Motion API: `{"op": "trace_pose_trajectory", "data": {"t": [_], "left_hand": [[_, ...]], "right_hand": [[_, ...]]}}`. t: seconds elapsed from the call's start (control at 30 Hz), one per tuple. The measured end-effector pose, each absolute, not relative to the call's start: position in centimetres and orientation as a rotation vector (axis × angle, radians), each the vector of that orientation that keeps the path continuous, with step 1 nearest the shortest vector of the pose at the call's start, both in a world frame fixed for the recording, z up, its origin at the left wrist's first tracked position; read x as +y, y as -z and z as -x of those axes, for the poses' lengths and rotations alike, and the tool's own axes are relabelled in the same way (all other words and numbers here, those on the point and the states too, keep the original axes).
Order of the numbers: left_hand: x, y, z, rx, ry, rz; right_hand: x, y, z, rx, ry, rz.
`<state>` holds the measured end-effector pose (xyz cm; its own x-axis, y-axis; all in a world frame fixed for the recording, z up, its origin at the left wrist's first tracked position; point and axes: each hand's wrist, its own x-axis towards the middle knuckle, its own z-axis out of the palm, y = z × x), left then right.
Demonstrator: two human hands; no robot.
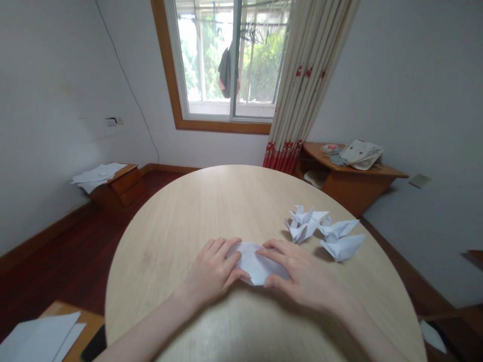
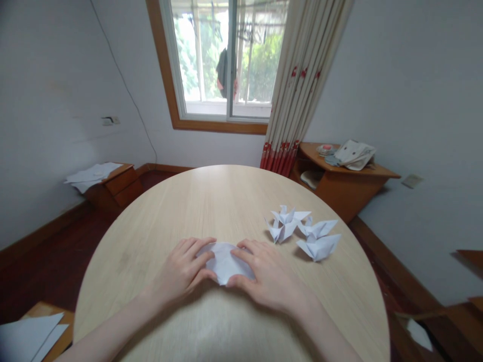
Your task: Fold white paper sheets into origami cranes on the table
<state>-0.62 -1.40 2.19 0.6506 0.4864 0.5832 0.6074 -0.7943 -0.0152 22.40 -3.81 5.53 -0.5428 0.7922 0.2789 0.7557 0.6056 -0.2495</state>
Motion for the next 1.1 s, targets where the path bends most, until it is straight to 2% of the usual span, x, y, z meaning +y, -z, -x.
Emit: {"op": "trace_pose_trajectory", "data": {"t": [0.2,0.4,0.6,0.83,1.1], "left_hand": [[-1.1,-2.1,0.7,-0.9,0.747,2.666],[-0.9,-2.3,0.9,-0.88,0.705,2.689],[-0.9,-3.3,1.5,-1.072,0.632,2.806],[0.2,-3.9,3.3,-1.249,0.768,3.235],[0.9,-3.8,3.9,-1.266,0.957,3.544]], "right_hand": [[-4.6,-6.4,-21.9,-2.549,-0.302,1.458],[-4.8,-6.3,-21.9,-2.592,-0.282,1.509],[-4.7,-6.0,-22.1,-2.58,-0.29,1.517],[-4.7,-5.8,-23.3,-2.535,-0.305,1.532],[-5.0,-5.4,-26.0,-2.382,-0.583,1.518]]}}
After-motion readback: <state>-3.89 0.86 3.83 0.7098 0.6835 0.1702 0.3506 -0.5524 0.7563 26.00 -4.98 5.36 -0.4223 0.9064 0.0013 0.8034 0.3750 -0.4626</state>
